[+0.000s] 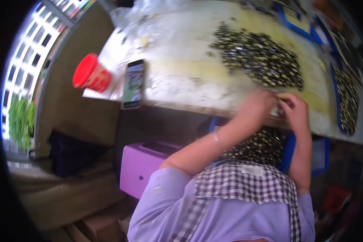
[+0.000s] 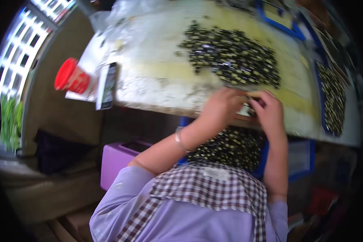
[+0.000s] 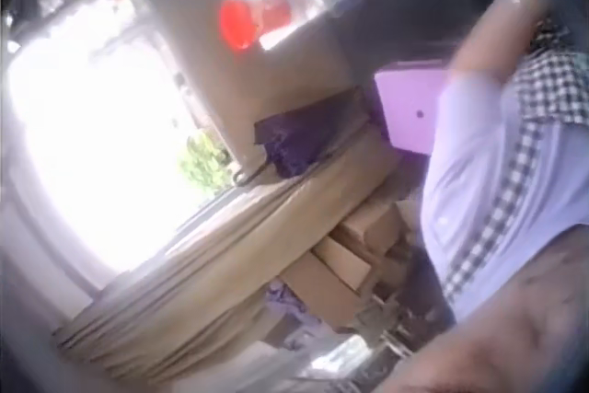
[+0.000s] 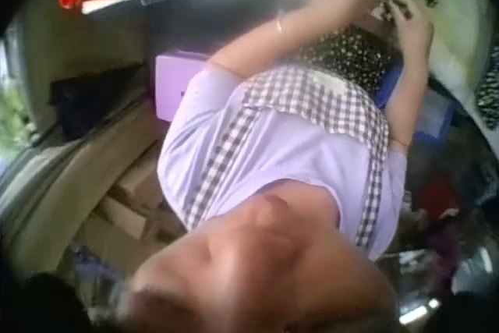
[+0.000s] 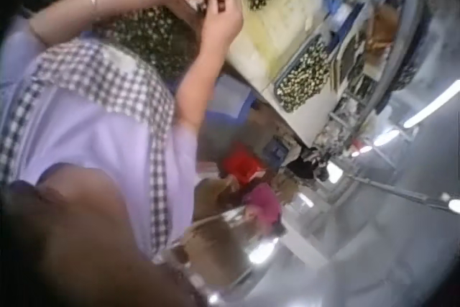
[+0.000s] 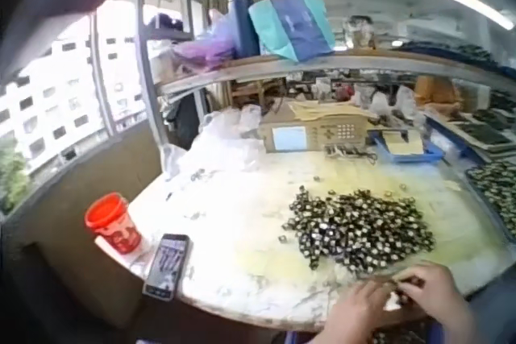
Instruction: Assemble small electronic components into a fixture on a production line.
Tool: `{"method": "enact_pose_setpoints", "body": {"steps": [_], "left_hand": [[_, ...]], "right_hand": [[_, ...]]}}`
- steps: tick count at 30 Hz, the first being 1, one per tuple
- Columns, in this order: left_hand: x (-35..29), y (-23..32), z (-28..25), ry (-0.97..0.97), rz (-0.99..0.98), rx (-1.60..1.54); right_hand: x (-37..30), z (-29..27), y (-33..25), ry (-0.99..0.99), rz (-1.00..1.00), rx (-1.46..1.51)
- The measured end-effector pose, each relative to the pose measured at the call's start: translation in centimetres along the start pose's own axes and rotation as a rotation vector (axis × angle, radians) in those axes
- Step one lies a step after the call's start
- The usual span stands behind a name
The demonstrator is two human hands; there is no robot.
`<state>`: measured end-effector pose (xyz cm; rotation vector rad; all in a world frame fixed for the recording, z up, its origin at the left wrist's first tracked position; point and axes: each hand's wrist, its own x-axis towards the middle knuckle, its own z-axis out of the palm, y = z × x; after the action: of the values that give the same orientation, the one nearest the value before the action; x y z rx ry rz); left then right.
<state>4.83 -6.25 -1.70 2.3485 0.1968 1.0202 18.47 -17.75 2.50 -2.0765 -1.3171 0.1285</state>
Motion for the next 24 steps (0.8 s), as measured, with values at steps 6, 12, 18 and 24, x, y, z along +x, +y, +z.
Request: {"method": "enact_pose_setpoints", "body": {"steps": [6,12,18,24], "left_hand": [[-0.6,-0.6,0.0,0.154,0.015,-0.009],[-0.2,0.1,-0.9,0.153,0.128,0.027],[1.6,-0.7,-1.9,0.087,-0.077,0.009],[1.6,-2.8,-1.2,0.050,-0.160,0.368]], "right_hand": [[0.7,1.2,-0.6,0.007,-0.034,0.065],[0.6,0.6,0.6,0.031,-0.042,0.064],[0.6,1.3,0.5,0.063,-0.051,0.082],[-0.4,1.1,-0.1,0.053,-0.030,0.167]]}}
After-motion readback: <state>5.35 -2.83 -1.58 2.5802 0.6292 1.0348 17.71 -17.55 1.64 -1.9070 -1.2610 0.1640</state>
